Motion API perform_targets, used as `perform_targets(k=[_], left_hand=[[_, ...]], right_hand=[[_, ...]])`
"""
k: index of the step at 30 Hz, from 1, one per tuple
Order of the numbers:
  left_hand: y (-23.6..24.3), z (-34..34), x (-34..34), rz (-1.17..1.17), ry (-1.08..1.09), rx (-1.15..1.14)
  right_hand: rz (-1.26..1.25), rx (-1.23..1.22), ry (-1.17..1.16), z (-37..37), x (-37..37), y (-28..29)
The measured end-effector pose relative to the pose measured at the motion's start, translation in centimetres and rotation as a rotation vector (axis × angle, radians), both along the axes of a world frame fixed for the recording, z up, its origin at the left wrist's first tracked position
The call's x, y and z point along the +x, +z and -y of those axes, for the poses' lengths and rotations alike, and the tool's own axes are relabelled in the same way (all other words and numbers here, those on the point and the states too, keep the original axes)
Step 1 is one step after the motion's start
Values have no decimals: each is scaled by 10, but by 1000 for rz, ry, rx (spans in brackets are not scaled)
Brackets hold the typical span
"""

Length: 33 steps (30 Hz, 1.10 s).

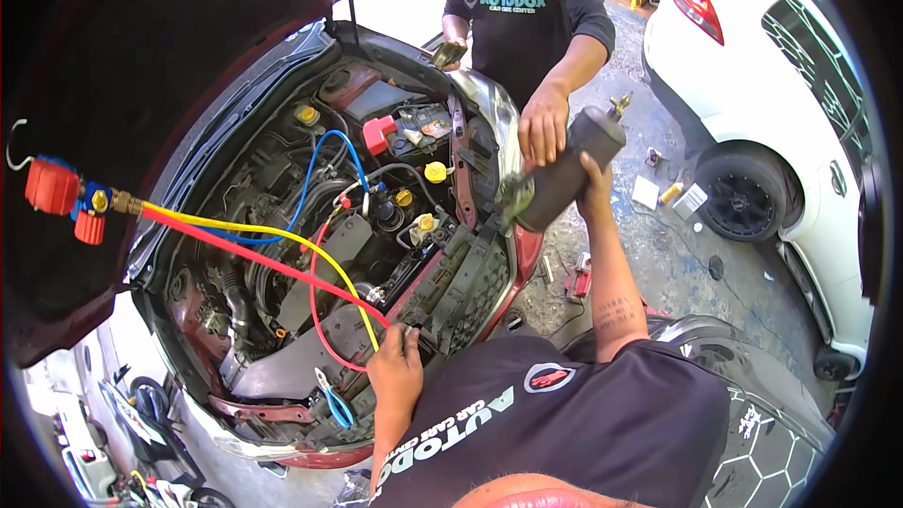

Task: The person connects a hose from a manifold gauge set to a canister, tightens the fitting using pliers, and hangs the manifold gauge set on the car hood.

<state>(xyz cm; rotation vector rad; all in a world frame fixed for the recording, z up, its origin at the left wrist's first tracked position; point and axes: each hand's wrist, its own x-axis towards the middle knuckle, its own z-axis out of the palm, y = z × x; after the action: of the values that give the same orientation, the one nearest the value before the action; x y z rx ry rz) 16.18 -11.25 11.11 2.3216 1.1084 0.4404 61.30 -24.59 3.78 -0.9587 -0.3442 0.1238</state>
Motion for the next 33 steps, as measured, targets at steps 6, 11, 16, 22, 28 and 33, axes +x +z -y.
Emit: perform_targets(k=[6, 11, 16, 22, 28, 33], left_hand=[[12, -22, 5, 323, -189, 177], [30, -46, 18, 425, -307, 208], [44, -68, 3, 365, -174, -249], [46, -64, -19, 357, -158, -318], [31, -70, -33, 422, -91, -334], [22, -66, -31, 485, -51, -355]], right_hand=[[235, -607, 292, 26, -80, 15], [377, -632, 532, 7, -141, 28], [365, -565, 624, -13, -174, 25], [291, -498, 734, -48, -212, 17], [546, -454, 782, -81, -226, 12], [622, -649, 874, -100, -228, 13]])
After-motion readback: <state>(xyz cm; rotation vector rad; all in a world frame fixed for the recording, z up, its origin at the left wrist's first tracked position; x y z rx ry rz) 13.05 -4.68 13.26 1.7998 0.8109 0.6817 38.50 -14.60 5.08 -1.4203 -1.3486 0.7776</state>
